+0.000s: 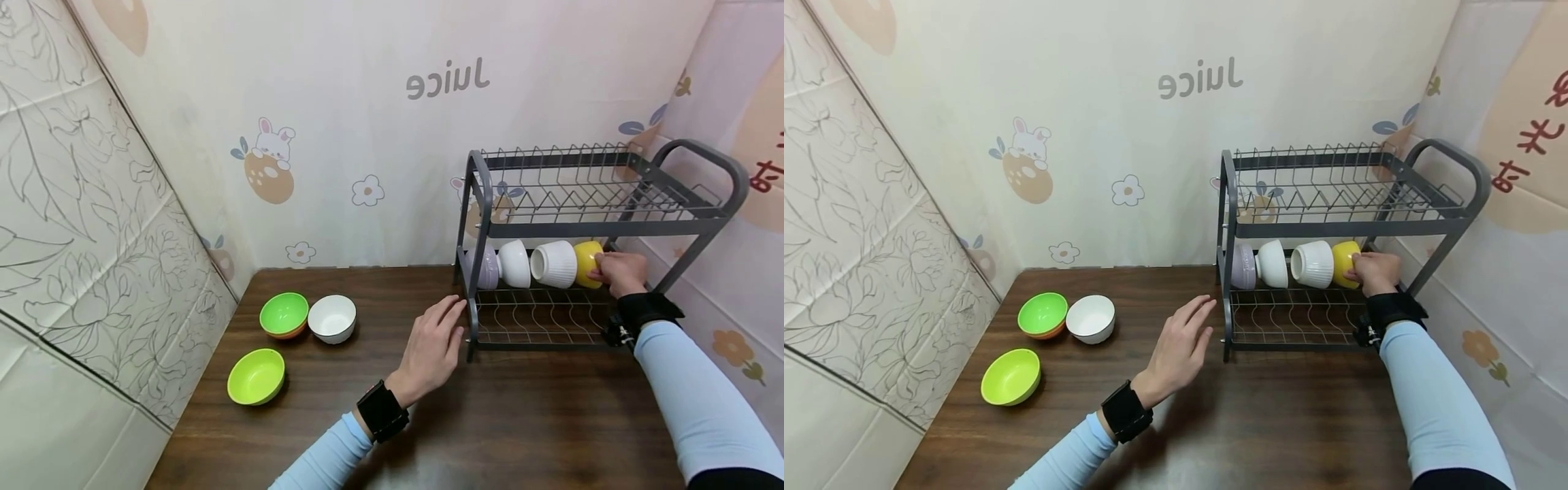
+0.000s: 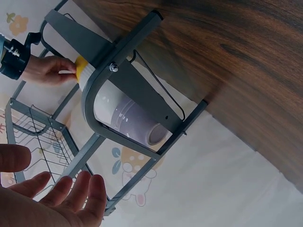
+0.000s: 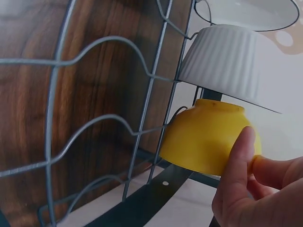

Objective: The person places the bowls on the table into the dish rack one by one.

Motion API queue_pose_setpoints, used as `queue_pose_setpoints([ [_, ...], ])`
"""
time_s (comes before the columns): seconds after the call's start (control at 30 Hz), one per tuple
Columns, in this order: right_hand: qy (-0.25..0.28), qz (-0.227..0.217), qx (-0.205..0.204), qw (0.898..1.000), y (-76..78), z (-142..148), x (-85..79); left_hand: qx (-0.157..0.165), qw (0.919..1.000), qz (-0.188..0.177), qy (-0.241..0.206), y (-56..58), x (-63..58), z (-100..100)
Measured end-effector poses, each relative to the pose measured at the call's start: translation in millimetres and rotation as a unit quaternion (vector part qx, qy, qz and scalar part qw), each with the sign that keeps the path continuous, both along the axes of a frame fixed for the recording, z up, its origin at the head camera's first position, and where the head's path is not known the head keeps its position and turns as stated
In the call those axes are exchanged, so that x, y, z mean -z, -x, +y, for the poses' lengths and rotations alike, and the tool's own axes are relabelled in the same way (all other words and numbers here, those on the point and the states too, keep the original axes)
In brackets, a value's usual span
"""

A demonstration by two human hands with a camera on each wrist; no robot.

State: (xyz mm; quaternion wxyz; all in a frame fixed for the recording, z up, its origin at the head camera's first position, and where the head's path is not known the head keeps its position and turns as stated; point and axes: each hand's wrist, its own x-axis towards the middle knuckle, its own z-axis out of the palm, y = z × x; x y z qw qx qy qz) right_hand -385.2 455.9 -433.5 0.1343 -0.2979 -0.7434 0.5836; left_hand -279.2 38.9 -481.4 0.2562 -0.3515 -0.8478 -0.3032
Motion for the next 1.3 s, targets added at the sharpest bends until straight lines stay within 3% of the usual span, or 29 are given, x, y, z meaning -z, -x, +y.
queue_pose_setpoints([
  [0.2,-0.057,0.002,-0.021,0.998,-2.7,0.6,3.0,0.003,1.0,-0.005,-0.003,-1.3,-0.8,1.2],
  [0.33,-0.141,0.009,-0.049,0.989,-7.4,-0.6,5.7,0.003,1.0,-0.006,0.0,-2.9,-1.0,1.1],
  [0.53,-0.303,0.027,-0.07,0.95,-11.9,-3.4,13.9,0.007,1.0,-0.005,-0.002,-4.2,0.0,-0.4],
  [0.7,-0.383,0.055,-0.055,0.921,-15.3,-4.4,17.6,0.008,0.9999,-0.01,0.001,-4.3,-3.2,-2.1],
  [0.87,-0.388,0.1,-0.02,0.916,-27.1,-17.1,14.3,0.007,0.9999,-0.011,0.0,-4.1,-7.3,-4.0],
  [1.03,-0.371,0.177,0.005,0.912,-50.8,-48.6,13.0,0.003,0.9998,-0.021,-0.006,-3.5,-7.8,-5.7],
  [1.17,-0.367,0.237,-0.001,0.9,-82.2,-88.8,20.3,0.002,0.9994,-0.034,-0.008,-7.4,-5.0,-6.3],
  [1.3,-0.368,0.284,-0.031,0.885,-119.3,-140.0,39.8,0.005,0.9991,-0.038,-0.015,-16.0,-0.7,-7.7],
])
